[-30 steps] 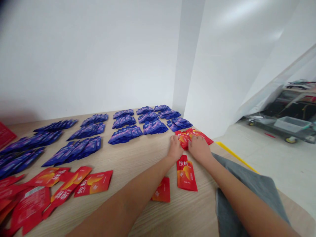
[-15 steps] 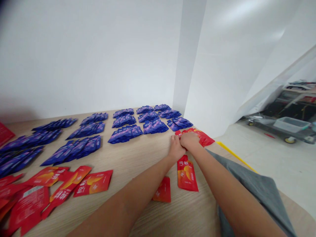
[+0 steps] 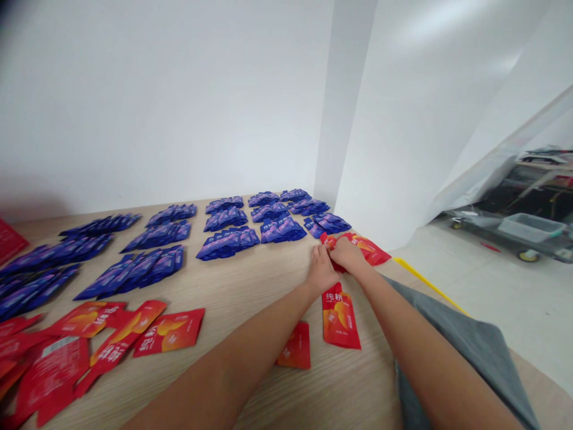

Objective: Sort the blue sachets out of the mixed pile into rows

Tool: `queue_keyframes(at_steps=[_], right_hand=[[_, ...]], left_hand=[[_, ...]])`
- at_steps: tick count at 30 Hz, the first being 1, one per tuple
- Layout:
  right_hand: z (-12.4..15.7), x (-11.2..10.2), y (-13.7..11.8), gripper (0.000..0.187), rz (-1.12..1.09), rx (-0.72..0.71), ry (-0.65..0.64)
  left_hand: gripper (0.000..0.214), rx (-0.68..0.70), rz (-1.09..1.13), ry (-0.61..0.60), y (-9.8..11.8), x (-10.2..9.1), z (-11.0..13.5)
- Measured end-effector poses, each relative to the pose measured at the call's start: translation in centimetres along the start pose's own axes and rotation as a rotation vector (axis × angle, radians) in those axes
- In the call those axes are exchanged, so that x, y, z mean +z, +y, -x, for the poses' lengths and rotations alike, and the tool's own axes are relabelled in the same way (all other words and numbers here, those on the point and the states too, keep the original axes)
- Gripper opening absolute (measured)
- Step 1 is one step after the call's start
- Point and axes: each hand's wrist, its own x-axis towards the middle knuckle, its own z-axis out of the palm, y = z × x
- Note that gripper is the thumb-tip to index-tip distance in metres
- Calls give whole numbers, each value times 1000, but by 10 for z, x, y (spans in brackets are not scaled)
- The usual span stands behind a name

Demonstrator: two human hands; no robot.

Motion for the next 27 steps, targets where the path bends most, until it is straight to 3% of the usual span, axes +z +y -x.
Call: queue_keyframes(at_steps=[4, 9, 14, 18, 27], right_hand=[[2, -5, 9, 38, -56, 61, 71], [-14, -27, 58, 47, -148, 215, 261], [-31, -28, 99, 45, -172, 203, 198], [-36, -15, 105, 54, -264, 140, 134], [-44, 5, 113, 43, -197, 76, 222]], left_hand=[[59, -17, -16, -16, 2, -1, 0], [50, 19, -73, -90, 5, -3, 2], [51, 76, -188, -143, 4, -2, 2], [40, 113, -258, -198, 3, -2, 3], [38, 160, -273, -190, -2, 1, 2]])
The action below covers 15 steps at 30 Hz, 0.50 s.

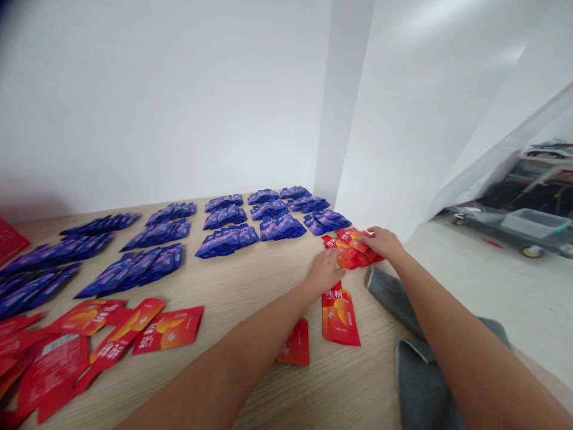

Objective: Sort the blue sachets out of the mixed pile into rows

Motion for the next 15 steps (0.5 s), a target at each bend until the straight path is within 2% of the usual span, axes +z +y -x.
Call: queue_keyframes(at_steps=[6, 15], right_hand=[[11, -3, -8, 41, 95, -28, -16], [39, -16, -26, 39, 254, -183, 80]], left_hand=[[47, 43, -27, 27, -1, -1, 0], [49, 15, -20, 21, -1, -1, -1]])
